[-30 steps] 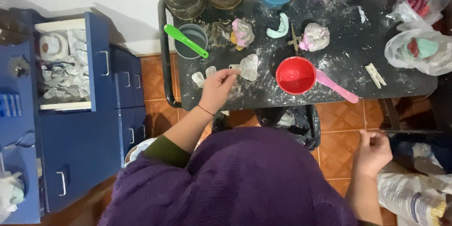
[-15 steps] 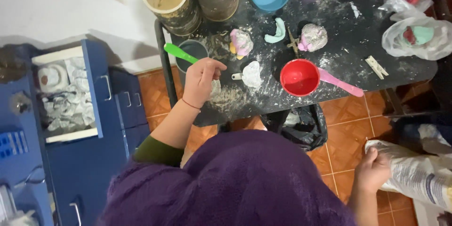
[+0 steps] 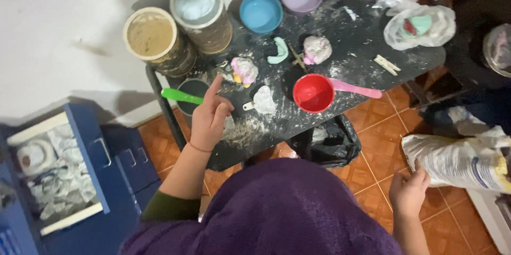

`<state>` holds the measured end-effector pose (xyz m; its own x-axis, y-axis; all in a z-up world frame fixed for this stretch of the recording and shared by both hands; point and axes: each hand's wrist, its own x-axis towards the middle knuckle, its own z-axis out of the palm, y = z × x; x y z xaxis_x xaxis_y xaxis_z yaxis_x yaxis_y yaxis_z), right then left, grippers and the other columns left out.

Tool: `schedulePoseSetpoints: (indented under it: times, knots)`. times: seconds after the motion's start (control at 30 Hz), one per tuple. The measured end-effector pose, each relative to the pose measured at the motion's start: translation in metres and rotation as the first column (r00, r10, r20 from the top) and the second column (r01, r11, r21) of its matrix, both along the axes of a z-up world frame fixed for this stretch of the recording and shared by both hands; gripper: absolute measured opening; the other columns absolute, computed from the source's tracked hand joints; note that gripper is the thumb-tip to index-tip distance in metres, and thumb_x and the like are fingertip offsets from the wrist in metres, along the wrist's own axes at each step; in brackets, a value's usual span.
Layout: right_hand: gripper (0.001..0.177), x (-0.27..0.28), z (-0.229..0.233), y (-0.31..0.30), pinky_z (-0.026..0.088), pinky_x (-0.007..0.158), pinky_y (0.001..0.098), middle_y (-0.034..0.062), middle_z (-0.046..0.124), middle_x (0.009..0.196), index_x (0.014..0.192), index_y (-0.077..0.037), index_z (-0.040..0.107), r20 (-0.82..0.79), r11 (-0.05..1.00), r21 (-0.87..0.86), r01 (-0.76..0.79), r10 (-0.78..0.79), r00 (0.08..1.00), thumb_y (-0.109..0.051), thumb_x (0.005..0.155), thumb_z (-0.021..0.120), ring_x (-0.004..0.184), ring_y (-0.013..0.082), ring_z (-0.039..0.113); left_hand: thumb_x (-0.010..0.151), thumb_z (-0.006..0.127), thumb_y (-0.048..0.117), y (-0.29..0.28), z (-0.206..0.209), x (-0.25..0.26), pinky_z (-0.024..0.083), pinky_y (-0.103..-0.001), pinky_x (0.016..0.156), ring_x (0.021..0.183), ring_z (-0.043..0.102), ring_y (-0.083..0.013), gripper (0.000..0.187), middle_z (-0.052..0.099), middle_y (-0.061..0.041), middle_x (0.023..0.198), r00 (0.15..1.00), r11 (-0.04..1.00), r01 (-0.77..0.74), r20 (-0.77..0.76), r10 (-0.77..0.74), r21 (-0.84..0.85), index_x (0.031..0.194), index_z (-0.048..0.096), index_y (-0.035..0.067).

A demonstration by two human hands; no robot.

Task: The person handles a small, multi-colored object, then pours a white powder from a bag into a red bowl. They add water from a blue bowl and mix the contents with a pink spatula to form a paste.

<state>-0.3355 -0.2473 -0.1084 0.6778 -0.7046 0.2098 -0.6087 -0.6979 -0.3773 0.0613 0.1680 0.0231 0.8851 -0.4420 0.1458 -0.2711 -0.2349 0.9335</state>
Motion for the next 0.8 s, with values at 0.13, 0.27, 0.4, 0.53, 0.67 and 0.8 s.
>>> schedulePoseSetpoints:
  times: [0.13, 0.27, 0.4, 0.53, 0.67, 0.8]
  knots:
    - [0.065, 0.015, 0.007, 0.009, 0.053, 0.096, 0.0485, 0.0317, 0.049, 0.143, 0.154, 0.001, 0.043, -0.016, 0.992, 0.078, 0.099, -0.098, 0.995, -0.006, 0.093, 0.067, 0.117, 0.0447, 0.059, 0.099, 0.059, 0.02, -0.001, 0.006, 0.001, 0.056, -0.027, 0.073, 0.074, 0.07, -0.0145, 0.071, 0.074, -0.004, 0.088, 1.0, 0.992, 0.006, 0.03, -0.01, 0.125, 0.161, 0.03, 0.003]
    - [0.069, 0.027, 0.016, 0.01, 0.058, 0.087, 0.0429, 0.0298, 0.045, 0.146, 0.155, -0.002, 0.041, -0.002, 0.972, 0.197, 0.126, -0.128, 0.992, -0.009, 0.092, 0.069, 0.098, 0.0366, 0.068, 0.093, 0.07, 0.022, -0.005, 0.009, -0.006, 0.057, -0.03, 0.068, 0.072, 0.073, -0.0173, 0.083, 0.076, -0.006, 0.089, 1.0, 0.96, -0.023, 0.026, 0.016, 0.28, 0.161, 0.026, 0.003]
    - [0.074, 0.037, 0.02, 0.005, 0.059, 0.086, 0.0415, 0.0284, 0.042, 0.149, 0.155, -0.004, 0.039, 0.015, 0.971, 0.228, 0.07, -0.075, 0.997, -0.009, 0.089, 0.072, 0.096, 0.0337, 0.07, 0.093, 0.072, 0.024, -0.005, 0.009, -0.013, 0.058, -0.03, 0.066, 0.07, 0.074, -0.0171, 0.088, 0.079, -0.006, 0.091, 0.999, 0.936, -0.028, 0.032, 0.018, 0.35, 0.162, 0.023, 0.003]
    - [0.075, 0.048, 0.019, -0.007, 0.059, 0.084, 0.0408, 0.0288, 0.04, 0.15, 0.154, -0.004, 0.038, 0.023, 0.961, 0.27, 0.056, -0.065, 0.998, -0.009, 0.087, 0.072, 0.096, 0.0329, 0.071, 0.092, 0.071, 0.023, -0.01, 0.002, -0.021, 0.059, -0.029, 0.067, 0.074, 0.076, -0.0175, 0.094, 0.08, -0.007, 0.097, 0.998, 0.943, -0.055, -0.009, 0.062, 0.328, 0.162, 0.012, 0.001]
    - [0.076, 0.058, 0.007, -0.036, 0.059, 0.085, 0.0399, 0.0279, 0.041, 0.149, 0.156, -0.005, 0.038, 0.001, 0.968, 0.253, -0.004, 0.004, 1.0, -0.007, 0.088, 0.072, 0.095, 0.0337, 0.071, 0.093, 0.069, 0.021, -0.013, -0.002, -0.039, 0.06, -0.029, 0.069, 0.079, 0.077, -0.0191, 0.098, 0.079, -0.009, 0.105, 0.994, 0.954, -0.089, -0.028, 0.101, 0.287, 0.163, 0.003, 0.001]
    - [0.079, 0.069, -0.004, -0.062, 0.06, 0.084, 0.0382, 0.028, 0.043, 0.147, 0.158, -0.004, 0.037, 0.021, 0.971, 0.202, -0.13, 0.128, 0.992, -0.004, 0.088, 0.073, 0.098, 0.0343, 0.069, 0.093, 0.07, 0.02, -0.016, 0.002, -0.062, 0.061, -0.03, 0.07, 0.082, 0.078, -0.0203, 0.1, 0.079, -0.01, 0.104, 0.987, 0.95, -0.126, -0.058, 0.148, 0.285, 0.163, 0.001, 0.003]
